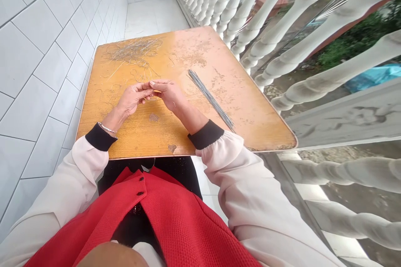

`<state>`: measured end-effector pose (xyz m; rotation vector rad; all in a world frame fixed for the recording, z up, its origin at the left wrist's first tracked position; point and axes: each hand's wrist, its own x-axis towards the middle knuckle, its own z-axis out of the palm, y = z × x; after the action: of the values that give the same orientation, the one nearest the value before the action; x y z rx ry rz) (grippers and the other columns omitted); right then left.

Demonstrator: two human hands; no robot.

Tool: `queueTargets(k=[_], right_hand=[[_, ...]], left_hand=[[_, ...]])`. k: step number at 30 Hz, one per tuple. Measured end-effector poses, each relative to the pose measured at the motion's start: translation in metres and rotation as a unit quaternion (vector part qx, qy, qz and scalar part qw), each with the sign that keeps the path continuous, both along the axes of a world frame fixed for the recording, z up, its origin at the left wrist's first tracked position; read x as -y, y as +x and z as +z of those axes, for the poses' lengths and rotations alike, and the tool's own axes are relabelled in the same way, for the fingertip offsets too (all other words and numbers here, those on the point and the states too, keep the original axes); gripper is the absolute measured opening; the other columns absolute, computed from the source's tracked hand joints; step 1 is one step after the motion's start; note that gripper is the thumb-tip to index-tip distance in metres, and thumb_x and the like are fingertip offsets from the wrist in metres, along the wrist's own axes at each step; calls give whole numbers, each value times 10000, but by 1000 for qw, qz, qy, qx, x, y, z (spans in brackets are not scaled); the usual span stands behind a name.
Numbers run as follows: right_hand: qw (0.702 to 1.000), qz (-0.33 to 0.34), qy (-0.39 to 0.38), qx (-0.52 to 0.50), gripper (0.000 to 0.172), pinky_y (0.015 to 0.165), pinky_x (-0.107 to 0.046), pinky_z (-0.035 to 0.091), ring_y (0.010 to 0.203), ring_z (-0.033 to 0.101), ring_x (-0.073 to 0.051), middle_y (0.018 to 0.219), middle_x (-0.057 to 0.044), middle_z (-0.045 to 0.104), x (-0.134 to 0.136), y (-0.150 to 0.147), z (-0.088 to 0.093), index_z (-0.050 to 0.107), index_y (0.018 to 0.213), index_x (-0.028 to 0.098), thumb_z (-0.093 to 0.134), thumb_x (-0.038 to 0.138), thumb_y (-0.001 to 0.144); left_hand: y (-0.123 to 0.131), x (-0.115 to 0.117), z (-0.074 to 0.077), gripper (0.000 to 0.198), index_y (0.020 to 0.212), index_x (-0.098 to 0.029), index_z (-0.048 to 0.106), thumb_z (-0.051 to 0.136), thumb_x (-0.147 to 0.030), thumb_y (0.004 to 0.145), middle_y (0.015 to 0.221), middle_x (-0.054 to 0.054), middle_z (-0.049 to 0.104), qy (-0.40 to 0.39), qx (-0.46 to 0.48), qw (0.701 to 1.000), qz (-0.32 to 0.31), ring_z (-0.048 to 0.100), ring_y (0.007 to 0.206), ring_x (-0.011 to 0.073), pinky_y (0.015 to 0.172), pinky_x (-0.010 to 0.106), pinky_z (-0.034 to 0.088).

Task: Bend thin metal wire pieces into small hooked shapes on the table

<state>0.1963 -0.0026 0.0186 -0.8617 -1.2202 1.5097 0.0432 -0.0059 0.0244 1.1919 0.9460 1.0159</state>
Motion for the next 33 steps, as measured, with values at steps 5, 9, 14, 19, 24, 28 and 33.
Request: queueTargets(k=[5,9,14,19,24,28,33], right_hand=[[996,-81,24,37,204,764,-289,525,716,656,-128,814,-22,718,-6,8,2,693,765,197,833,333,822],[988,-131,16,75,246,649,-257,489,656,607,-109,842,-32,736,-11,12,5,695,864,202,808,420,859],[987,-128,14,100,188,623,-252,472,657,597,-109,841,-46,753,-12,11,4,720,878,183,780,362,877],[984,-134,27,116,47,645,-254,463,643,600,-95,825,-29,749,-12,12,2,733,891,178,708,213,911],[985,-119,41,115,72,686,-256,488,675,634,-100,819,-25,752,-12,13,4,740,893,177,684,182,938],[987,-118,34,102,67,696,-247,504,724,660,-104,859,-25,761,-11,12,6,750,911,183,693,193,945],[992,-103,17,67,92,710,-234,526,773,686,-107,913,-26,763,-8,11,10,750,923,191,687,245,962]], left_hand=[[2,-4,-5,176,726,-149,677,673,-43,865,567,-65,556,102,-68,992,27,472,506,24,515,171,369],[2,-10,-18,153,738,-159,689,685,-27,815,636,-49,618,210,-161,964,36,515,570,43,590,192,414],[2,-10,-28,134,749,-173,701,670,-60,816,674,-38,626,271,-229,934,36,512,616,71,641,230,411],[4,-7,-26,153,850,-181,733,611,-99,893,580,-60,542,198,-227,953,3,461,526,65,570,214,372],[6,-3,-16,234,884,-149,728,537,-17,909,561,-76,506,96,-173,980,-3,434,464,39,516,193,376],[4,-1,-11,169,875,-143,706,579,-41,917,576,-71,538,60,-132,989,-11,470,486,32,510,171,395],[2,-4,-11,105,867,-144,679,622,-82,929,591,-66,571,50,-112,992,-26,500,491,25,512,156,406]])
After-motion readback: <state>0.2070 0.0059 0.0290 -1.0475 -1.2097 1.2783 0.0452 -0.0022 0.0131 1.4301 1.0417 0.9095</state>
